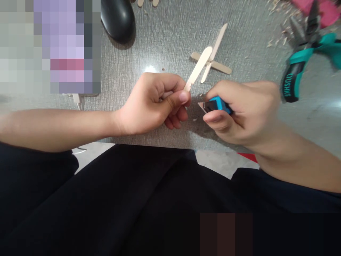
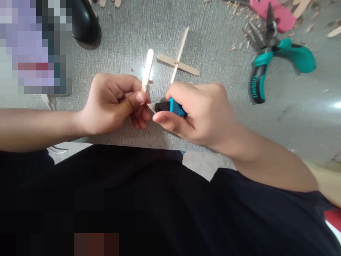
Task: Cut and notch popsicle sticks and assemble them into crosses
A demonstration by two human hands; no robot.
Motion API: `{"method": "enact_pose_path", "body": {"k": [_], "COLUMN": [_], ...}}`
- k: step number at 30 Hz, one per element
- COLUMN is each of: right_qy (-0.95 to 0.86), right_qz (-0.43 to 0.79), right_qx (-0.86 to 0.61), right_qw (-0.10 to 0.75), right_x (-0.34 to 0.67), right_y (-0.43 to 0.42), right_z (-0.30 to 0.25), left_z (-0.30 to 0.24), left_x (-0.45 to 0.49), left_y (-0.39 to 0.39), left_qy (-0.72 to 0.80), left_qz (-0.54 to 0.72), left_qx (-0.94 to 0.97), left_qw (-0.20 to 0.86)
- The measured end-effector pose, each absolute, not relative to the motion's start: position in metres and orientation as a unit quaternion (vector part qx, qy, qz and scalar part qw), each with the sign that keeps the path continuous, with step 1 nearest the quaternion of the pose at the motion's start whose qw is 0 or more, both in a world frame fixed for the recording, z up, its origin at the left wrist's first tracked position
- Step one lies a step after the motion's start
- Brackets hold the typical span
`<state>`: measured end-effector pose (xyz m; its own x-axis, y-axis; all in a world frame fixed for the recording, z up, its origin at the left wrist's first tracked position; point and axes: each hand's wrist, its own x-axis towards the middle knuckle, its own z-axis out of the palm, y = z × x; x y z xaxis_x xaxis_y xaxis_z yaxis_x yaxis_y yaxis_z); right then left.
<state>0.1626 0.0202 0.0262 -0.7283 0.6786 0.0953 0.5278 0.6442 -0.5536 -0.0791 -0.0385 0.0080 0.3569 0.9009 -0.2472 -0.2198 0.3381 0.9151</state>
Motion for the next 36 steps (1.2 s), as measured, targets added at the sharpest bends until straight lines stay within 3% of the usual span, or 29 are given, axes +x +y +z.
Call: {"method": "enact_pose_path", "body": {"k": [11,29,36], "right_qy": [-0.893,-0.899,-0.907], "right_qz": [0.201,0.201,0.188], "right_qx": [-0.35,-0.362,-0.34], "right_qw": [0.199,0.142,0.163], "right_x": [0.168,0.172,0.172], "right_y": [0.015,0.027,0.026], "right_z": [0.01,0.017,0.016], "left_z": [0.005,0.006,0.008], "left_x": [-0.076,-0.077,-0.078], "left_y": [-0.046,-0.044,-0.042], "left_qy": [0.41,0.429,0.433], "left_qz": [0.409,0.402,0.388], "left_qx": [0.449,0.45,0.442], "left_qw": [0.68,0.672,0.683]}}
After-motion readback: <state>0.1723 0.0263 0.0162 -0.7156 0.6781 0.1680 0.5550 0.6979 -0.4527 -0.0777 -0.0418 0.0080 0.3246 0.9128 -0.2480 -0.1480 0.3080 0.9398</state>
